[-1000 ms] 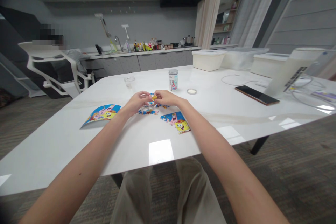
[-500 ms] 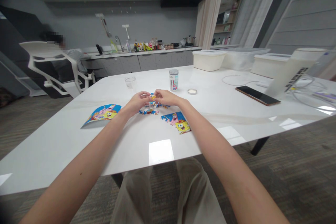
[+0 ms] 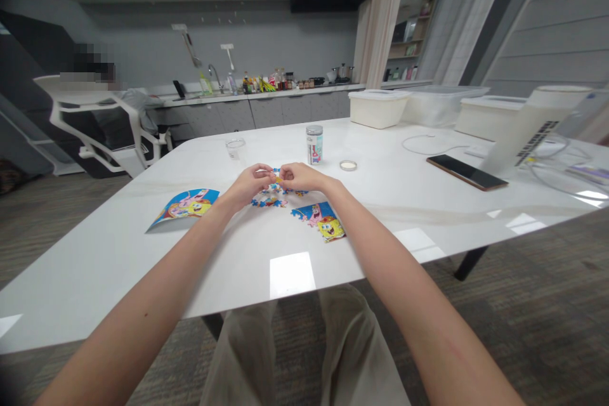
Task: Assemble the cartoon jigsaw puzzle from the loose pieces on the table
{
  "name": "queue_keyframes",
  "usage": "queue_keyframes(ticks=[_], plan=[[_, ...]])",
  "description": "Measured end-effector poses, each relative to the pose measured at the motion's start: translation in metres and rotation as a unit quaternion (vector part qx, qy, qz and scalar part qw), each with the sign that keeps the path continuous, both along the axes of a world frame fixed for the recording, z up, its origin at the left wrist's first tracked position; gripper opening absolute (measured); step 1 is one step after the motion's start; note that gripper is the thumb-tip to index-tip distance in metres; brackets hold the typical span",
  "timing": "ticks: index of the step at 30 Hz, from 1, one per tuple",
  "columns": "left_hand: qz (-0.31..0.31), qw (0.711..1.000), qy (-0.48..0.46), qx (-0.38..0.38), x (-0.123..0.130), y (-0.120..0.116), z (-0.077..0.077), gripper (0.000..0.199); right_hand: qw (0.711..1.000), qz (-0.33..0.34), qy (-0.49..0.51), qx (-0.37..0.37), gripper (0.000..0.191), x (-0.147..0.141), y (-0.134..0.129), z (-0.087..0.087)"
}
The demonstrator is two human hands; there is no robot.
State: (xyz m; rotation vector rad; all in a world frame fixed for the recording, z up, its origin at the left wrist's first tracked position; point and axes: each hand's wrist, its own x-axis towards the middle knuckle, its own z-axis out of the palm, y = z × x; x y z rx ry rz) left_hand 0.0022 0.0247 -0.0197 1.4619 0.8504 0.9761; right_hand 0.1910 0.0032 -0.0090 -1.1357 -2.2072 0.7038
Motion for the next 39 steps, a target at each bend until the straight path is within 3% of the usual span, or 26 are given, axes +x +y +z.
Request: queue_keyframes(ticks=[9, 16, 21, 29, 39], plan=[[0.002, 1.000, -0.010, -0.001, 0.0000, -0.0015, 0.0013, 0.044, 0.999, 0.001, -0.035, -0.014, 0.035, -0.0009, -0.0022, 0.0022], [-0.021, 0.999, -0.025, -0.013, -0.0008, 0.0003, -0.0012, 0.051, 0.999, -0.011, -0.045, -0.011, 0.041, -0.0028, -0.0053, 0.0059], [-0.044, 0.998, -0.033, -0.002, -0.0017, 0.0009, -0.0034, 0.051, 0.999, -0.012, -0.047, -0.004, 0.037, -0.0020, -0.0039, 0.0048], [-0.015, 1.000, 0.015, 0.006, -0.0022, 0.0018, -0.0042, 0.040, 1.000, 0.007, -0.021, -0.016, 0.020, -0.0004, 0.0015, -0.0002], [-0.010, 1.000, 0.014, -0.002, -0.0028, 0.0019, -0.0043, 0.040, 0.999, -0.004, -0.038, -0.009, 0.019, -0.0010, 0.0004, -0.0003]])
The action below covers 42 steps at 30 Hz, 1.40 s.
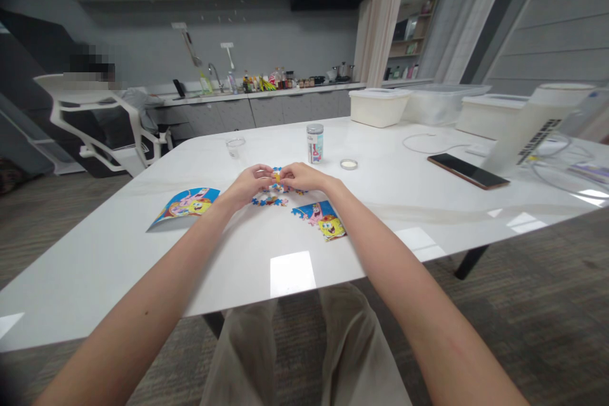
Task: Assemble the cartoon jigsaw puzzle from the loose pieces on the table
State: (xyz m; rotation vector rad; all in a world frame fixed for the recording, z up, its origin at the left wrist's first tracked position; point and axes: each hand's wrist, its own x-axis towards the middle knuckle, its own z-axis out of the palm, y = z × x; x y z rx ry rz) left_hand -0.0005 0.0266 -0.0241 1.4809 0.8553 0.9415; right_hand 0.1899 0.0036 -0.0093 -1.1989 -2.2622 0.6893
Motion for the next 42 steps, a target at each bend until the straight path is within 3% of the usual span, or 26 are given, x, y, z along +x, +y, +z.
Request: queue_keyframes(ticks=[12, 23, 34, 42], plan=[[-0.010, 1.000, -0.001, 0.010, 0.0005, 0.0008, -0.0008, 0.042, 0.998, -0.014, 0.044, -0.049, 0.008, -0.0027, -0.0027, 0.0016], [-0.011, 0.999, -0.006, 0.039, 0.0023, -0.0019, 0.0009, 0.041, 1.000, -0.010, 0.003, 0.015, 0.028, -0.0005, -0.0027, 0.0030], [0.027, 0.999, -0.014, 0.013, 0.0030, -0.0018, 0.0045, 0.039, 1.000, 0.007, -0.003, 0.003, 0.022, -0.0007, -0.0042, 0.0028], [0.013, 1.000, -0.009, 0.017, 0.0024, 0.0022, -0.0010, 0.040, 0.995, -0.026, 0.051, -0.082, 0.021, -0.0041, -0.0011, 0.0045]])
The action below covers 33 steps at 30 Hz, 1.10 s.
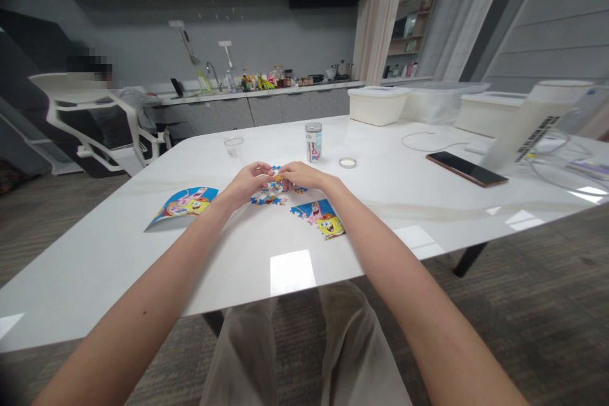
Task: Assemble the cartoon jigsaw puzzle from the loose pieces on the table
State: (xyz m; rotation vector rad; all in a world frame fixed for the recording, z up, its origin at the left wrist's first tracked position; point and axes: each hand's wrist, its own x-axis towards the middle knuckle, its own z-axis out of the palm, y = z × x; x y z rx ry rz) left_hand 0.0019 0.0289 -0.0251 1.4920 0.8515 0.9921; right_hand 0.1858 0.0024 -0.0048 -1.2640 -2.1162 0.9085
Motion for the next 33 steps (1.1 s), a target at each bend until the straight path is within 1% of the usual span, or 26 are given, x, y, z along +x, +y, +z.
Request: queue_keyframes(ticks=[2, 5, 12, 19, 25, 33], plan=[[-0.004, 1.000, 0.002, 0.005, -0.0004, -0.0002, -0.0001, 0.040, 1.000, -0.011, 0.003, -0.009, 0.021, -0.0008, 0.0009, -0.0007], [-0.002, 1.000, 0.001, 0.009, -0.0011, -0.0003, 0.0001, 0.039, 1.000, -0.018, -0.005, -0.002, 0.022, -0.0009, 0.0017, -0.0018], [0.010, 1.000, -0.004, 0.009, 0.0003, -0.0002, 0.0003, 0.037, 0.998, -0.013, -0.051, 0.031, 0.026, -0.0002, 0.0015, -0.0025], [0.036, 0.999, -0.003, -0.002, 0.0010, -0.0022, 0.0045, 0.037, 0.996, -0.008, -0.075, 0.053, 0.026, -0.0001, -0.0003, -0.0016], [0.031, 0.999, -0.018, -0.005, 0.0019, -0.0047, 0.0065, 0.036, 0.994, -0.007, -0.091, 0.054, 0.028, -0.0003, -0.0017, -0.0004], [0.036, 0.999, -0.009, -0.011, 0.0002, 0.0007, 0.0033, 0.036, 0.994, -0.011, -0.092, 0.053, 0.027, 0.0003, -0.0001, -0.0013]])
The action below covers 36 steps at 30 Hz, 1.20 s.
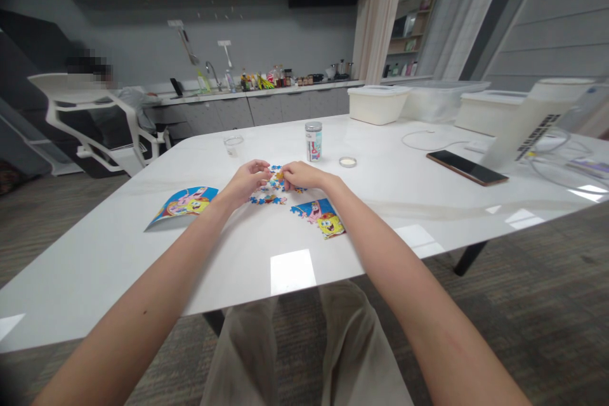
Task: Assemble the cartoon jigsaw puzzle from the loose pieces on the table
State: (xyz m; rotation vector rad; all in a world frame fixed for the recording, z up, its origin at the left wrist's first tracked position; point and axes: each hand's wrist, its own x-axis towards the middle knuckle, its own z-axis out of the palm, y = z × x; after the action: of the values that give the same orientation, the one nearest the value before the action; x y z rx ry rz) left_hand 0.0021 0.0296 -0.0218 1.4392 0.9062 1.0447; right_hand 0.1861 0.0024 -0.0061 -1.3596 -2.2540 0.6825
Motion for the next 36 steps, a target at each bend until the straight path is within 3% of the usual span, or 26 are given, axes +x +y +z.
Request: queue_keyframes(ticks=[12, 23, 27, 31, 36], plan=[[-0.051, 0.999, 0.010, -0.002, -0.0004, -0.0070, 0.0028, 0.046, 1.000, -0.013, 0.001, -0.005, 0.026, -0.0012, -0.0030, 0.0033], [-0.005, 1.000, 0.006, -0.009, -0.0001, -0.0050, 0.0034, 0.039, 0.999, 0.006, 0.030, -0.019, 0.026, 0.0008, 0.0003, -0.0008], [-0.004, 1.000, -0.003, -0.009, -0.0001, -0.0022, 0.0013, 0.036, 0.999, 0.008, 0.034, -0.015, 0.027, 0.0020, 0.0010, -0.0020], [-0.008, 1.000, -0.005, -0.007, -0.0007, -0.0015, 0.0004, 0.036, 0.999, 0.016, 0.029, 0.003, 0.014, 0.0014, -0.0021, -0.0005], [-0.012, 1.000, -0.006, -0.008, -0.0005, -0.0039, 0.0027, 0.034, 0.999, 0.011, 0.042, -0.012, 0.021, -0.0001, -0.0030, 0.0022]])
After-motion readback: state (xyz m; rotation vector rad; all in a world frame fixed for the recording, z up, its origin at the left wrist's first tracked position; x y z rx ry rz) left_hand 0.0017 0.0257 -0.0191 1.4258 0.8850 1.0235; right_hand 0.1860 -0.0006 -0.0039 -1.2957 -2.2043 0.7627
